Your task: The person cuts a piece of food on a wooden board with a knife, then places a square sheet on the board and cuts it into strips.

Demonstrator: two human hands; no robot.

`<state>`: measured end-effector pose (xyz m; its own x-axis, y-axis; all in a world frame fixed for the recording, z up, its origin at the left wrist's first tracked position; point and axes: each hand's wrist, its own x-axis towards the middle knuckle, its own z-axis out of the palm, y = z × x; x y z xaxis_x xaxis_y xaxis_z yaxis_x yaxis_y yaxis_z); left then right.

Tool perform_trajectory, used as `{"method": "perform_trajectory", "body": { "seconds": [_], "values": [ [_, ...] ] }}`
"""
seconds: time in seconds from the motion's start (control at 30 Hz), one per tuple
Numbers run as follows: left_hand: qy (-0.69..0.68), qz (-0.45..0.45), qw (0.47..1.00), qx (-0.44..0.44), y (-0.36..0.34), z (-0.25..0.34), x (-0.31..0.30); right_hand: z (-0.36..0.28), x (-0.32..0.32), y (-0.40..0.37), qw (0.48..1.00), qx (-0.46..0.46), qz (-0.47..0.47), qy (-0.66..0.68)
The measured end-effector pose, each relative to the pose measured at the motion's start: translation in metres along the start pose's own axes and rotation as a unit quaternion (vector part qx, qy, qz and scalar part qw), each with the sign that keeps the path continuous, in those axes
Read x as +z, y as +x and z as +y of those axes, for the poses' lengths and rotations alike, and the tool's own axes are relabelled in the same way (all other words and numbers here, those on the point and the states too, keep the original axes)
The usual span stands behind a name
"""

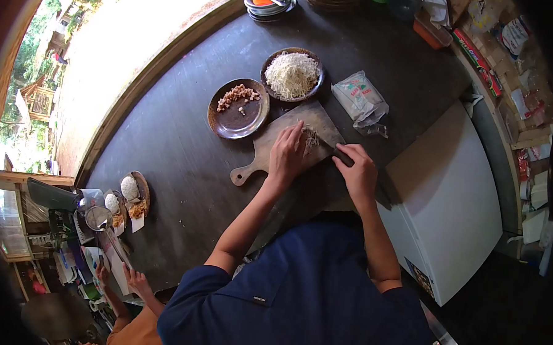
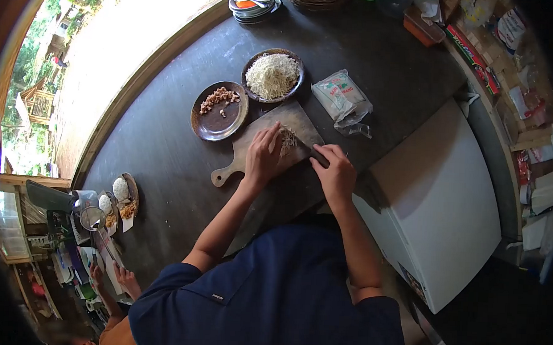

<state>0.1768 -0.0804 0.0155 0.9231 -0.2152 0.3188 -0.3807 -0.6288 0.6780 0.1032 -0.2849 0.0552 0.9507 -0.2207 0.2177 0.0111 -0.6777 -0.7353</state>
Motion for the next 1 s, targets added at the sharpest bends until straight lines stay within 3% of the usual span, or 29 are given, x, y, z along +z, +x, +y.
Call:
{"method": "perform_trajectory", "body": {
  "seconds": [0.1,0.23,0.3,0.37,0.43,0.47,0.57,0.63,0.77,0.83,0.87,0.93,1.0],
  "values": [
    [0.058,0.037,0.997,0.025,-0.009,0.023,-0.023,0.009,-0.003,0.000,0.998,0.034,0.019,0.052],
    [0.155,0.026,0.986,0.057,-0.014,0.008,-0.023,0.016,0.003,-0.006,0.987,0.104,0.017,0.121],
    [0.157,0.036,0.985,0.057,-0.002,-0.006,-0.020,0.007,0.003,-0.016,0.990,0.077,-0.033,0.116],
    [0.157,0.045,0.985,0.055,0.007,-0.014,-0.020,0.006,0.004,-0.022,0.979,0.115,-0.067,0.155],
    [0.153,0.026,0.987,0.047,0.016,-0.020,-0.024,0.012,0.007,-0.023,0.989,0.065,0.005,0.133],
    [0.145,0.010,0.989,0.040,0.016,-0.021,-0.026,0.016,0.006,-0.021,0.983,0.105,0.011,0.152],
    [0.061,-0.046,0.996,0.037,0.009,-0.017,-0.021,0.025,0.007,-0.019,0.986,0.094,0.042,0.129],
    [0.115,-0.045,0.988,0.089,0.002,-0.018,-0.012,0.023,0.010,-0.023,0.985,0.107,0.030,0.135],
    [-0.042,-0.083,0.993,0.069,-0.015,0.000,-0.013,0.008,0.015,-0.033,0.975,0.144,-0.010,0.170],
    [-0.028,-0.008,0.999,0.032,-0.019,0.013,-0.019,0.002,0.013,-0.035,0.969,0.149,-0.034,0.192],
    [-0.028,-0.010,0.999,0.030,-0.020,0.014,-0.021,0.002,0.014,-0.035,0.972,0.150,-0.015,0.180],
    [0.038,0.075,0.996,0.027,-0.022,0.014,-0.025,0.012,0.015,-0.031,0.977,0.136,0.008,0.167],
    [0.016,0.039,0.999,-0.015,-0.028,0.015,-0.028,0.034,0.021,-0.031,0.991,0.046,0.039,0.118]
  ]
}}
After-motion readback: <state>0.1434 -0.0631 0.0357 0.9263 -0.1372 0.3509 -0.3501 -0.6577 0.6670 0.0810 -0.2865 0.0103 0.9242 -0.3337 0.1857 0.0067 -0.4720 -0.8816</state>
